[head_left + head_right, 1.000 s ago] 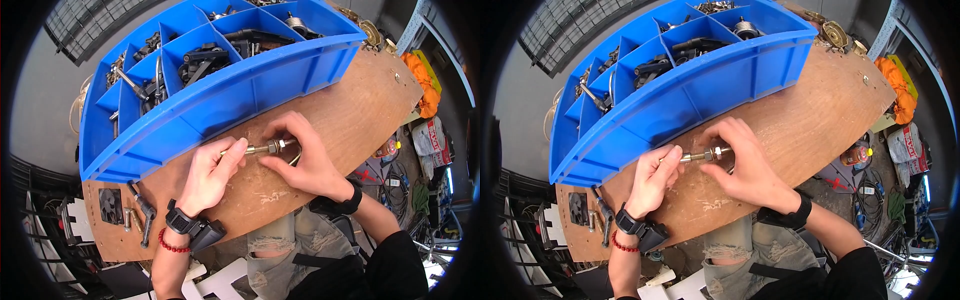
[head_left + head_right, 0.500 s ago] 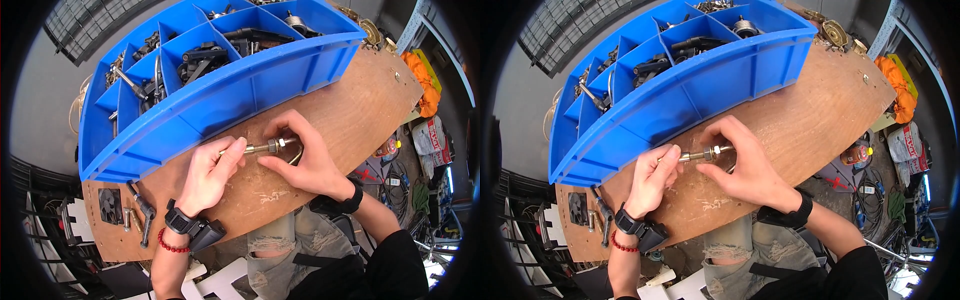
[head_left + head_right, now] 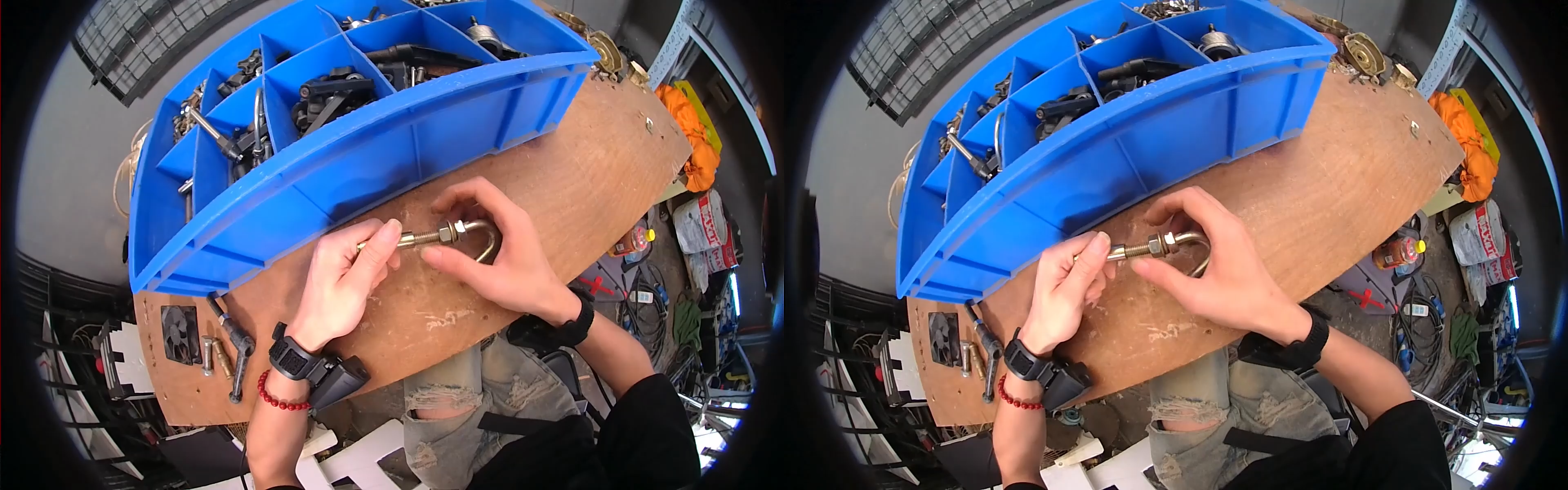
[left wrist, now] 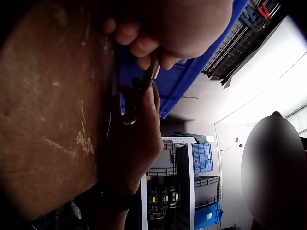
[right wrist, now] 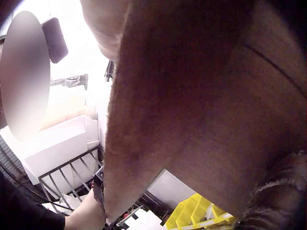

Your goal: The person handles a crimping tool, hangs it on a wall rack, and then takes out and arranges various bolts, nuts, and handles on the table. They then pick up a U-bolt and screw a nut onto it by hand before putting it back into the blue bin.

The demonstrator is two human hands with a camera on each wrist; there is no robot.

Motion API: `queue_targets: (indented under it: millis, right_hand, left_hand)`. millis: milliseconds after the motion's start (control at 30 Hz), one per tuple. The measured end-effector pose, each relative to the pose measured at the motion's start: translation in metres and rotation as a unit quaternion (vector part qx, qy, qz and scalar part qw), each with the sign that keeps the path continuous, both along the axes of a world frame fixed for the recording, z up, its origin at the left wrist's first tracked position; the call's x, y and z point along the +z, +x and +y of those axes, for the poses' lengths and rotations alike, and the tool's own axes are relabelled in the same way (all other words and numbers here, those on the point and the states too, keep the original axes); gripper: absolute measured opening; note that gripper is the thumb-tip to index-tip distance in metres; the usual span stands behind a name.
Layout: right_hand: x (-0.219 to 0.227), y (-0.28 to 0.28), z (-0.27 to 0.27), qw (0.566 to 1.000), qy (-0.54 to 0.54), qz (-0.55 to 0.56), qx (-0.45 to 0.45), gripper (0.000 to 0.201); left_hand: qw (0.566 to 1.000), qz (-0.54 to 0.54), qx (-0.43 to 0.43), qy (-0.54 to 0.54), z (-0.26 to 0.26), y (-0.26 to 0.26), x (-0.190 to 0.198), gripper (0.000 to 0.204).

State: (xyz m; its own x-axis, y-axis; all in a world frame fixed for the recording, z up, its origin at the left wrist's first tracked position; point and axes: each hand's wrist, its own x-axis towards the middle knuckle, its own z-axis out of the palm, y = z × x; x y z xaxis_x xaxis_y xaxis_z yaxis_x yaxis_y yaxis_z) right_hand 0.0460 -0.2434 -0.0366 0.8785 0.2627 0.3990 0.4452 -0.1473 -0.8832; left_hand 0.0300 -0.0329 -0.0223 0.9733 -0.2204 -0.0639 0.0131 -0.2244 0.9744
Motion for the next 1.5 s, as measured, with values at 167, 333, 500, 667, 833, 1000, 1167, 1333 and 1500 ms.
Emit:
queue_targets:
  millis: [167,333,500,667,833,1000,1167,1333,1500]
  right_hand:
    - [-0.01,0.008,-0.006,0.989,-0.135,-0.054,-0.003,0.022]
    - [-0.005,0.002,-0.005,0.998,-0.046,0.042,0.021,0.022]
    - [-0.004,0.001,-0.001,0.996,0.009,0.086,0.02,0.027]
    - [-0.01,0.003,-0.001,0.996,-0.086,0.003,-0.029,0.036]
    - [-0.001,0.001,-0.006,0.99,-0.126,0.067,-0.012,0.03]
    - [-0.006,0.001,-0.002,0.993,-0.109,0.019,-0.029,0.038]
    - [0.002,-0.009,-0.008,0.995,-0.004,0.095,0.023,0.033]
    - [0.045,-0.095,-0.045,0.988,-0.035,0.127,0.086,0.021]
    - [0.018,-0.167,-0.084,0.929,-0.045,0.335,0.149,0.017]
  left_hand:
    - [1.0,0.0,-0.006,0.011,-0.001,0.0,-0.002,0.046]
    - [0.999,-0.021,-0.015,0.041,-0.003,0.001,-0.004,0.046]
    - [1.0,-0.005,-0.011,0.023,-0.001,0.001,-0.005,0.046]
    - [1.0,-0.001,-0.002,0.003,-0.001,0.001,-0.007,0.046]
    - [1.0,0.0,-0.02,0.011,-0.001,0.002,-0.006,0.046]
    - [1.0,0.01,-0.021,0.0,-0.003,0.004,-0.008,0.045]
    - [1.0,-0.002,0.005,0.003,-0.014,-0.021,0.002,0.043]
    - [0.995,-0.004,0.048,0.085,-0.041,-0.135,0.047,0.029]
    - [0.993,0.069,0.09,0.022,-0.087,-0.227,0.0,0.026]
